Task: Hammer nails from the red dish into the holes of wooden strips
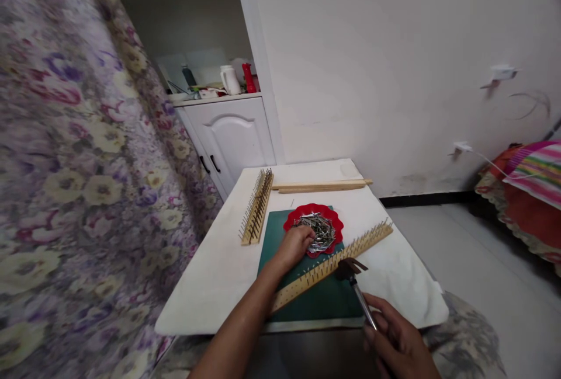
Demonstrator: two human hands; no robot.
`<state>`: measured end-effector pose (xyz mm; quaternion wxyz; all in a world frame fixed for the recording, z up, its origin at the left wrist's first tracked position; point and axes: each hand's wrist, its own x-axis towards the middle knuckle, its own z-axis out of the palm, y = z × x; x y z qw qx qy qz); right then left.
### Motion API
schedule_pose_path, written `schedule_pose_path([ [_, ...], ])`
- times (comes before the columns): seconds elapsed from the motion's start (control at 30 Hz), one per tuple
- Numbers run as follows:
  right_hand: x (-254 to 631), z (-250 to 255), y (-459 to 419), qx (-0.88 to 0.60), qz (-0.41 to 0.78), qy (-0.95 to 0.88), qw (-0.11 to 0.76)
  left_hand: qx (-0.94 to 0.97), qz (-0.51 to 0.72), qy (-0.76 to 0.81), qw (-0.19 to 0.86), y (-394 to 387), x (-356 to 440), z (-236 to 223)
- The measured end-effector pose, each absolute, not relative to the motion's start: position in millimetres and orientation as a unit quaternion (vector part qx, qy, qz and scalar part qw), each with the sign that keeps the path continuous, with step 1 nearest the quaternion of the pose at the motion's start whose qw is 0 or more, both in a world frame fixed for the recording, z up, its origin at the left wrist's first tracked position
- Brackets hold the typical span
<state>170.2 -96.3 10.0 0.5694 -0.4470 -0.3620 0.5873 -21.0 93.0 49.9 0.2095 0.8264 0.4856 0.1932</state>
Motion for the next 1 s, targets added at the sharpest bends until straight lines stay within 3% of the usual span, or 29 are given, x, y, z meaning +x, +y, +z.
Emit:
schedule_pose_path([
  [0.13,169.4,14.4,-98.1,-0.458,0.602,-0.39,0.525,0.812,0.236,0.481,0.23,92.6,-28.0,46.9],
  [0.3,164.3,19.2,-99.5,-0.452,0.588,-0.393,0.544,0.789,0.283,0.482,0.255,89.1,-31.9,44.6],
  [0.5,161.2,27.1,-95.6,-0.458,0.566,-0.386,0.567,0.681,0.386,0.47,0.407,69.4,-30.8,54.2],
  [0.73,147.2,47.2,-80.2,-0.425,0.56,-0.393,0.592,0.425,0.541,0.382,0.617,-0.5,-17.4,69.2],
  [1.0,133.3,44.9,-82.7,-0.397,0.583,-0.391,0.591,0.253,0.535,0.312,0.743,-52.9,6.4,48.5],
])
